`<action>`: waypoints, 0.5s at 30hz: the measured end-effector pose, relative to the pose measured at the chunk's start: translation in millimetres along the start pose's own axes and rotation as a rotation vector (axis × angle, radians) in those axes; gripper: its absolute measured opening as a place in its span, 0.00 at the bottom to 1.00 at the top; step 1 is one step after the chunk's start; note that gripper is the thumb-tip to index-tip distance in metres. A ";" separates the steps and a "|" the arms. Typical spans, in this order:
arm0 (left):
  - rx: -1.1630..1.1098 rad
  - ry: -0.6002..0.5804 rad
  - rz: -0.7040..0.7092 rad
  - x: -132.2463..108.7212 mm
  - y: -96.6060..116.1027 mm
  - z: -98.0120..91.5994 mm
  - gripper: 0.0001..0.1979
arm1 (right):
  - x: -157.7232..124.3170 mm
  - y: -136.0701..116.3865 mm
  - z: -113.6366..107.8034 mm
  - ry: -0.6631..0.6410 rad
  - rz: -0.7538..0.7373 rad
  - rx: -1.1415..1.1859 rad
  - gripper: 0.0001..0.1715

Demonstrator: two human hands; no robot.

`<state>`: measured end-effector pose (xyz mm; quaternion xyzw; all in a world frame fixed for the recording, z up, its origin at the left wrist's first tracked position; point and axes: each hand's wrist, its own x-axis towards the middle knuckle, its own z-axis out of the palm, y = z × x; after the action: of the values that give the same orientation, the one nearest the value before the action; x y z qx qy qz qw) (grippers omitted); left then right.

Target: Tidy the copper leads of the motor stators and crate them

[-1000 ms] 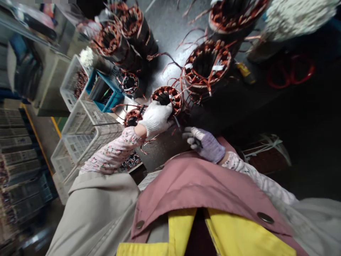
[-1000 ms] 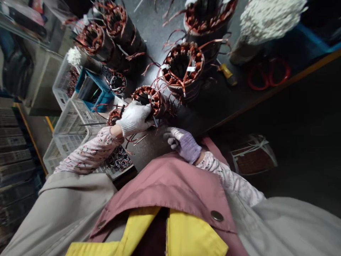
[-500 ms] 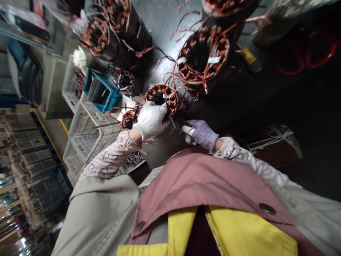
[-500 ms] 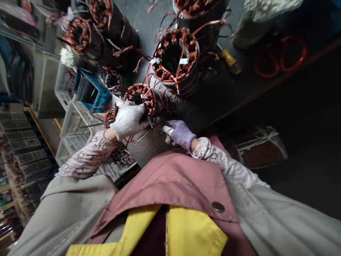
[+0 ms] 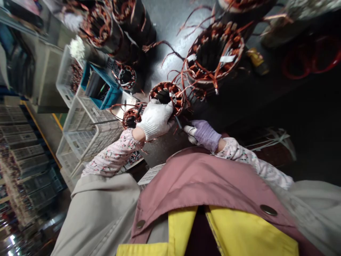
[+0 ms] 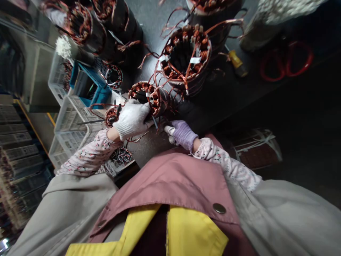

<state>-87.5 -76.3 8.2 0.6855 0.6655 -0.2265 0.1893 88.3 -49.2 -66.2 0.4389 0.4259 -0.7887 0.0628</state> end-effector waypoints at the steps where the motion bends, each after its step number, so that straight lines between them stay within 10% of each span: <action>1: 0.000 0.002 0.005 0.1 -0.4 0.7 0.23 | -0.5 -0.9 -0.2 -0.001 0.009 -0.009 0.14; 15: -0.018 -0.015 0.000 0.4 0.7 -1.4 0.24 | 3.1 -27.3 -2.5 -0.002 0.033 -0.134 0.19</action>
<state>-86.8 -75.3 9.1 0.6821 0.6661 -0.2257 0.2005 75.0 -29.4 -52.3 0.4401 0.4702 -0.7577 0.1054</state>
